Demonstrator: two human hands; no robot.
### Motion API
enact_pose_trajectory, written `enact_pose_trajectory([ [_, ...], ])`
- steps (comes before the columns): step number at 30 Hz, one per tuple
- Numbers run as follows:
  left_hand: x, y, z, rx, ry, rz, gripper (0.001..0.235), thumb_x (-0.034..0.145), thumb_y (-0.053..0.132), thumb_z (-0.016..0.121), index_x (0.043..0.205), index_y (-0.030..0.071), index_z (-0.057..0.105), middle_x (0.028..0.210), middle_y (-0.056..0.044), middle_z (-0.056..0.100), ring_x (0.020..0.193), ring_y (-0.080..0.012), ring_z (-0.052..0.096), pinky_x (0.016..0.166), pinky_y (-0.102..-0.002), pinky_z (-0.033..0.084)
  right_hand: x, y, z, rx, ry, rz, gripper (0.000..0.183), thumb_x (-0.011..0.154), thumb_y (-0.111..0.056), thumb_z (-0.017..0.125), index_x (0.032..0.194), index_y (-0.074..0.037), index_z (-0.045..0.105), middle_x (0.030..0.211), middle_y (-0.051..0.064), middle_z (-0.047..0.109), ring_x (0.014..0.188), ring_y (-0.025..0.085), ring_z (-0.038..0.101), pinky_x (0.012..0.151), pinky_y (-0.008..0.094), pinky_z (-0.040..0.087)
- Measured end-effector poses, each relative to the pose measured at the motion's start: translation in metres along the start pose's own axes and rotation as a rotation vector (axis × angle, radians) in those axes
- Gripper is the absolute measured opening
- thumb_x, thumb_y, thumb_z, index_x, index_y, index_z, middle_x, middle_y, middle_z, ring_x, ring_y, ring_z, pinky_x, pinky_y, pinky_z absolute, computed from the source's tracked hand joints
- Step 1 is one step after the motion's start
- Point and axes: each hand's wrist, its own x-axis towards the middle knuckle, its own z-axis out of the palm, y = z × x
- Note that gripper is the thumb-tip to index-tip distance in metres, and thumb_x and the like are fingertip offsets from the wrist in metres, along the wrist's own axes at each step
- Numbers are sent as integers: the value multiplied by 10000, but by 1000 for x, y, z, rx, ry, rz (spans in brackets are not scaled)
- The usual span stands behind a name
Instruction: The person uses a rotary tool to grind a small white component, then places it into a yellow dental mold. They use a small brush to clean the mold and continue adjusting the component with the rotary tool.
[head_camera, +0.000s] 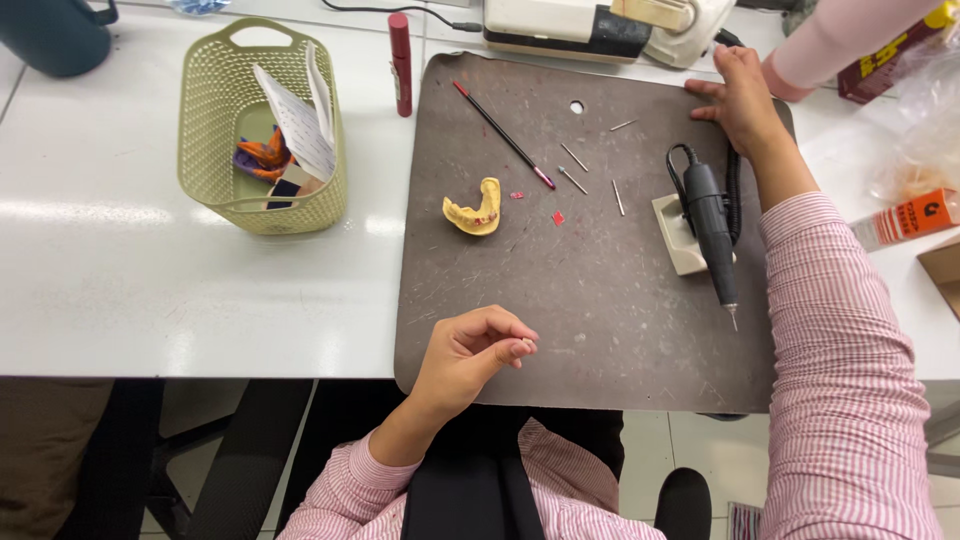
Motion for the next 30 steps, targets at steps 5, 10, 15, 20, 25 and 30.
enact_pose_trajectory([
  [5, 4, -6, -7, -95, 52, -19, 118, 995, 59, 692, 1077, -15, 735, 959, -80, 737, 795, -116, 655, 745, -259, 547, 22, 24, -6, 243, -8, -22, 543, 1087, -525, 575, 1402, -156, 331, 1650, 220, 410, 1239, 292, 601, 947, 394, 537],
  [10, 3, -9, -9, -133, 69, 12, 121, 1015, 66, 684, 1091, -14, 734, 970, -83, 733, 807, -123, 654, 760, -268, 549, 19, 34, -17, 312, -88, -55, 499, 1167, -507, 578, 1375, -112, 356, 1654, 228, 381, 1215, 299, 594, 1057, 412, 541],
  [15, 2, -8, -9, -119, 53, 39, 126, 1022, 68, 675, 1103, -9, 734, 986, -83, 734, 829, -126, 663, 766, -271, 562, -5, 17, -15, 324, -156, -28, 428, 1156, -447, 560, 1386, -124, 399, 1656, 201, 462, 1271, 317, 618, 1040, 401, 507],
  [20, 2, -6, -7, -111, 43, 40, 126, 1010, 50, 689, 1109, -14, 735, 1008, -90, 739, 857, -120, 670, 782, -269, 571, -41, -31, 7, 52, -136, -210, 328, 1120, -200, 624, 1368, -75, 450, 1412, 129, 574, 1215, 242, 635, 956, 327, 582],
  [25, 0, -8, -8, -117, 34, 43, 120, 995, 34, 704, 1100, -14, 736, 1028, -88, 734, 894, -116, 679, 798, -265, 575, -118, -110, 33, -336, 73, -277, 142, 1161, -172, 629, 1173, -33, 603, 955, 55, 661, 711, 82, 581, 590, 180, 451],
  [30, -2, -4, -5, -69, 15, 93, 88, 990, 30, 739, 1071, -4, 740, 1043, -77, 731, 921, -109, 666, 834, -257, 557, -218, -180, 97, -385, 107, -210, 251, 1159, -210, 602, 963, -66, 665, 789, 0, 664, 574, 19, 583, 481, 149, 406],
])
